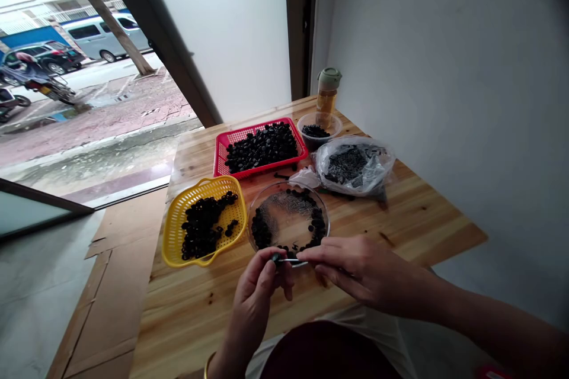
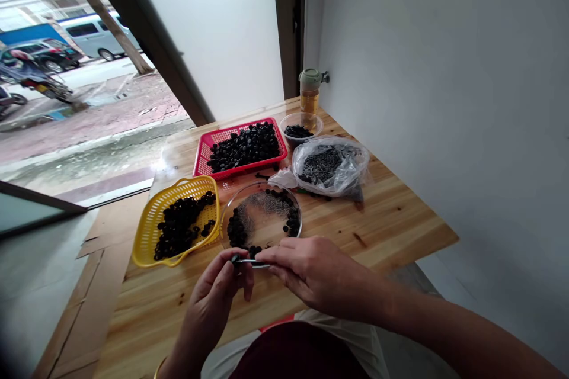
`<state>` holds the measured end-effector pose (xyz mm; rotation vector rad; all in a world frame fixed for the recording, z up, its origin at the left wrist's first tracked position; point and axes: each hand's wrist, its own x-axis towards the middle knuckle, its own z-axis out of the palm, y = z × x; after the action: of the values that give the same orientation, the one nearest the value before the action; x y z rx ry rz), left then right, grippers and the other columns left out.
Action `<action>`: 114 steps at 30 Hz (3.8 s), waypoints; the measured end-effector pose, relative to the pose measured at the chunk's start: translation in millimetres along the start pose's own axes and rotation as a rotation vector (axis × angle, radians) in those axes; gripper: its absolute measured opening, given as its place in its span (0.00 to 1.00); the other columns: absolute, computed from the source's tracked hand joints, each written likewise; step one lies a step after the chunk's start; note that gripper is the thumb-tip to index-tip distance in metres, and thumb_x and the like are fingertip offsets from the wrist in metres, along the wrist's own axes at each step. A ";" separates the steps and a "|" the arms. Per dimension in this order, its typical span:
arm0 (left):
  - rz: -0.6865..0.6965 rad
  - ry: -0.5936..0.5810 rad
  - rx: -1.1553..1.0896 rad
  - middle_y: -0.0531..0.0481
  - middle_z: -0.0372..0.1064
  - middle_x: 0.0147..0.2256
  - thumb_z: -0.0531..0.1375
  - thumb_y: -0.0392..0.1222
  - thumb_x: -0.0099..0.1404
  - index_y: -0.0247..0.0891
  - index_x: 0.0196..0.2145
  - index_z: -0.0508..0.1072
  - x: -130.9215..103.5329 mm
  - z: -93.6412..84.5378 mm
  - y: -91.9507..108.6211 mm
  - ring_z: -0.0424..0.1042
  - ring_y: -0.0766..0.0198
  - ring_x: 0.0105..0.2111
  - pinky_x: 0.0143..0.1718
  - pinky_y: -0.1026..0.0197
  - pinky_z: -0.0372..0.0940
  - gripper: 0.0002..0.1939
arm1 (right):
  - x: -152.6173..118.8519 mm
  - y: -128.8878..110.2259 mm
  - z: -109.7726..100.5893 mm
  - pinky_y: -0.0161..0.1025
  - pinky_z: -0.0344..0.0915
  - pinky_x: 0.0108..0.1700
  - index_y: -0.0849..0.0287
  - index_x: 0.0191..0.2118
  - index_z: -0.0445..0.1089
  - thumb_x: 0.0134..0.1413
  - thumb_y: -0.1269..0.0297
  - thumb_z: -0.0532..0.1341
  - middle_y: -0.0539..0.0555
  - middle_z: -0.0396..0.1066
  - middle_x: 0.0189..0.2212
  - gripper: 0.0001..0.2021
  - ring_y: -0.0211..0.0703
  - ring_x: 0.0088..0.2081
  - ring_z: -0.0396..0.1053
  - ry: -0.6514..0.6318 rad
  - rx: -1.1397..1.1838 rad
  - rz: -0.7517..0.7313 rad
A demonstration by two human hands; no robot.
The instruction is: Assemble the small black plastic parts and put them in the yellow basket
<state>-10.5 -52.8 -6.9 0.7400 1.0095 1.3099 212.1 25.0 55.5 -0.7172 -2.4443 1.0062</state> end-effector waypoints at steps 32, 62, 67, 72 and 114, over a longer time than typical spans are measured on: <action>0.200 0.166 -0.118 0.45 0.84 0.39 0.66 0.49 0.70 0.42 0.44 0.75 7.1 9.6 -7.2 0.83 0.53 0.44 0.46 0.53 0.75 0.11 | -2.8 -6.5 86.2 0.38 0.75 0.33 0.68 0.65 0.64 0.71 0.75 0.48 0.59 0.75 0.36 0.21 0.45 0.33 0.76 0.439 -0.398 -0.125; -0.056 0.142 -0.125 0.39 0.84 0.41 0.69 0.53 0.64 0.36 0.46 0.81 20.8 35.7 -9.7 0.84 0.54 0.39 0.45 0.55 0.76 0.20 | -20.0 17.5 56.9 0.41 0.74 0.56 0.56 0.62 0.69 0.70 0.74 0.54 0.59 0.78 0.53 0.20 0.45 0.53 0.78 0.364 0.177 0.044; -0.075 0.092 -0.113 0.38 0.83 0.42 0.69 0.52 0.65 0.35 0.45 0.81 19.6 27.1 -8.4 0.84 0.55 0.39 0.45 0.56 0.77 0.18 | -20.3 13.8 52.4 0.40 0.76 0.53 0.58 0.60 0.71 0.70 0.73 0.54 0.59 0.79 0.49 0.18 0.44 0.49 0.79 0.355 0.175 0.054; 0.021 0.092 -0.101 0.42 0.84 0.41 0.72 0.46 0.62 0.38 0.43 0.81 19.9 24.3 -4.1 0.84 0.55 0.39 0.45 0.55 0.78 0.13 | -23.5 10.1 49.8 0.39 0.77 0.45 0.58 0.62 0.70 0.71 0.72 0.54 0.58 0.79 0.43 0.19 0.44 0.41 0.79 0.342 0.104 0.078; 0.009 0.428 -0.424 0.44 0.83 0.38 0.71 0.36 0.62 0.34 0.38 0.79 39.7 37.8 -6.6 0.84 0.56 0.41 0.48 0.56 0.77 0.07 | -25.0 23.0 62.9 0.41 0.78 0.49 0.55 0.57 0.72 0.70 0.65 0.55 0.58 0.82 0.48 0.15 0.48 0.46 0.81 0.573 0.120 0.249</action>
<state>25.3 -10.8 -4.3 0.1417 1.0100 1.6622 205.3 -9.0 -7.0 -1.1099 -1.8193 0.8708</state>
